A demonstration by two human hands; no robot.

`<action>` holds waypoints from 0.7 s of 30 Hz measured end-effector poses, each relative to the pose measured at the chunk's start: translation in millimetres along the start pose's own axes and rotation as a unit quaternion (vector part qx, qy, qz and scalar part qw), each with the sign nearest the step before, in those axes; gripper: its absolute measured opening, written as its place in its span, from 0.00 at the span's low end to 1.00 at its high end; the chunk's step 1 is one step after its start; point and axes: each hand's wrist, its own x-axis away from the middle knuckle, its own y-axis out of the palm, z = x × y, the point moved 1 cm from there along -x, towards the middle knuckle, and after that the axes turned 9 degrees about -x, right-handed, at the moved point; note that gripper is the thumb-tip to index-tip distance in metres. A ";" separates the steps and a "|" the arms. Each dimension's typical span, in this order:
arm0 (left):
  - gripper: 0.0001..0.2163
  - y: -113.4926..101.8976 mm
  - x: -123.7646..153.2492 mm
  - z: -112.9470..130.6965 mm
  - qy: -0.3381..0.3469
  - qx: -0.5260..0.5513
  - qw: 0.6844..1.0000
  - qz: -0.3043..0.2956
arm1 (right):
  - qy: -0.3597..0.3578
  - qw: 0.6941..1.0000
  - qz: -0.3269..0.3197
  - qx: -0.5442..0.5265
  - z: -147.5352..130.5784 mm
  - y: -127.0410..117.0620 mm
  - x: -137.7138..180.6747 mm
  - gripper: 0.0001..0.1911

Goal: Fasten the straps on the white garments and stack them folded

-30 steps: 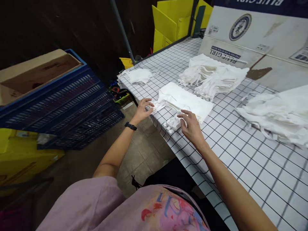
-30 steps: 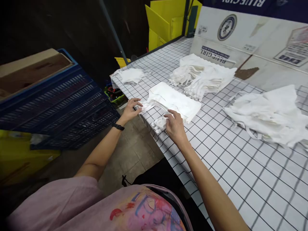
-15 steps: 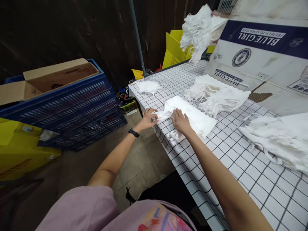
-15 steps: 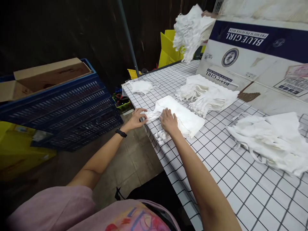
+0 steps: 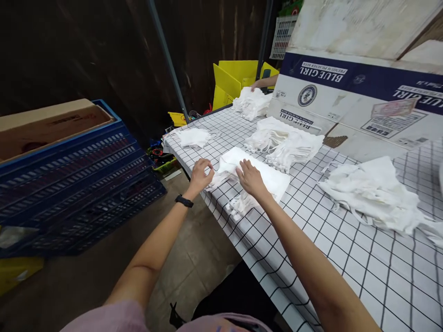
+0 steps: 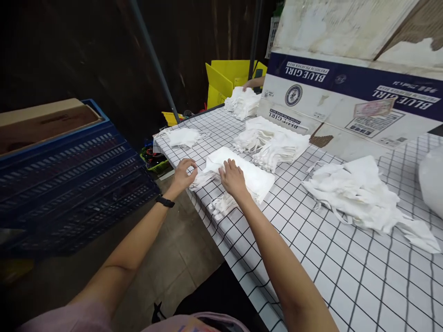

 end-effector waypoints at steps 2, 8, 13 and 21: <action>0.11 13.7 -23.5 20.7 0.063 -0.012 0.997 -0.035 | 0.017 1.000 0.021 0.001 11.8 -7.8 0.6 0.30; 0.30 67.0 -82.1 65.1 0.077 -0.112 0.946 -0.294 | 0.107 0.993 -0.022 0.032 43.0 -10.2 21.7 0.32; 0.35 83.0 -88.0 62.2 0.079 -0.117 0.933 -0.331 | 0.113 0.992 -0.032 0.042 49.7 4.7 36.7 0.35; 0.33 73.0 -89.5 60.5 0.078 -0.108 0.939 -0.317 | 0.072 0.997 -0.004 0.023 50.2 1.6 46.0 0.31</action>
